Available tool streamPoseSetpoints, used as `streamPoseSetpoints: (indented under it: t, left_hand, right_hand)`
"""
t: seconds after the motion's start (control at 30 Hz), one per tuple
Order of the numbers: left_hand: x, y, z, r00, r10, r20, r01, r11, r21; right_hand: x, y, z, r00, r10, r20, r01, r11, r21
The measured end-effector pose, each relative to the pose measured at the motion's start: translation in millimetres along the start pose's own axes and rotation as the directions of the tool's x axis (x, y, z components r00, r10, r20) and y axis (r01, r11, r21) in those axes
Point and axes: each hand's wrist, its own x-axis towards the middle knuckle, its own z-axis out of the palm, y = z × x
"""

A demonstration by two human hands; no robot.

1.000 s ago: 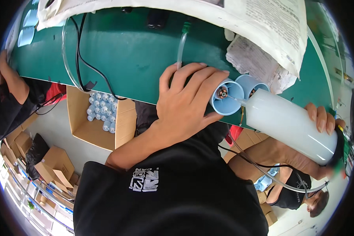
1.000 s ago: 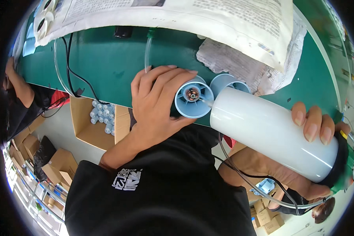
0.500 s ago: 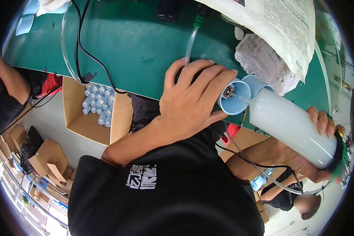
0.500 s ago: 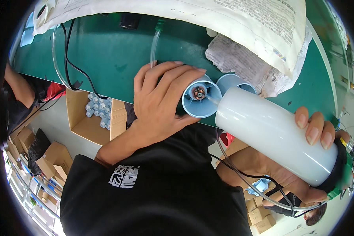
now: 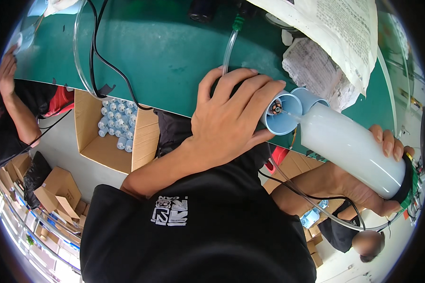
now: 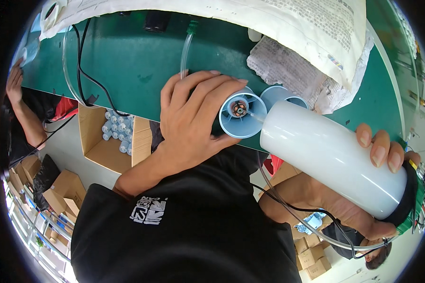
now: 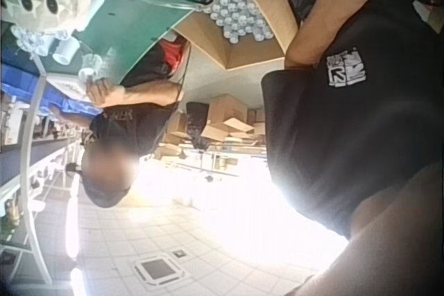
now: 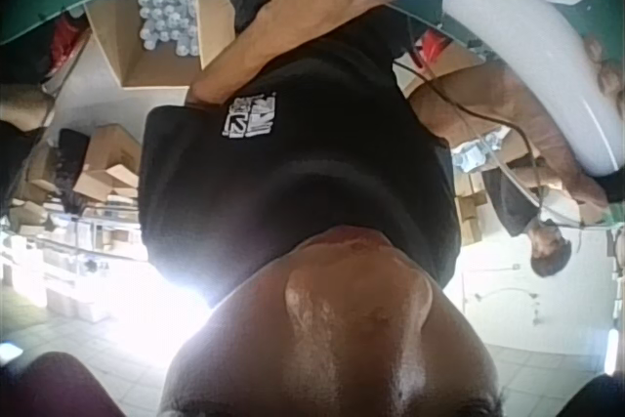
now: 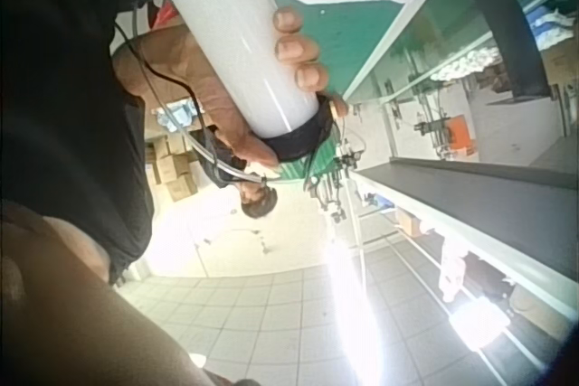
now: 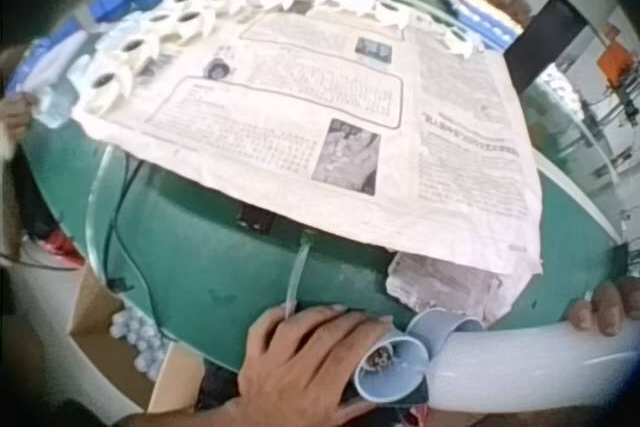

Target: Assembling small electronic cooling fans on a production line.

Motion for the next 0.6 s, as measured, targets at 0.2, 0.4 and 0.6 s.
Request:
streamPoseSetpoints:
  t: [0.2, 0.4, 0.6]
  left_hand:
    - [0, 0, 1, 1.0, 0.001, -0.014, -0.001, 1.0, 0.0]
    - [-1, -1, 2, 0.999, 0.007, -0.031, -0.007, 1.0, -0.001]
    - [0, -2, 0, 0.999, 0.018, -0.031, -0.019, 1.0, -0.015]
  right_hand:
    - [2, -3, -2, 1.0, 0.022, -0.012, -0.022, 1.0, -0.01]
    - [3, -3, 9, 0.992, 0.014, -0.122, -0.023, 0.997, -0.075]
    - [5, -2, 9, 0.995, 0.027, -0.094, -0.034, 0.997, -0.07]
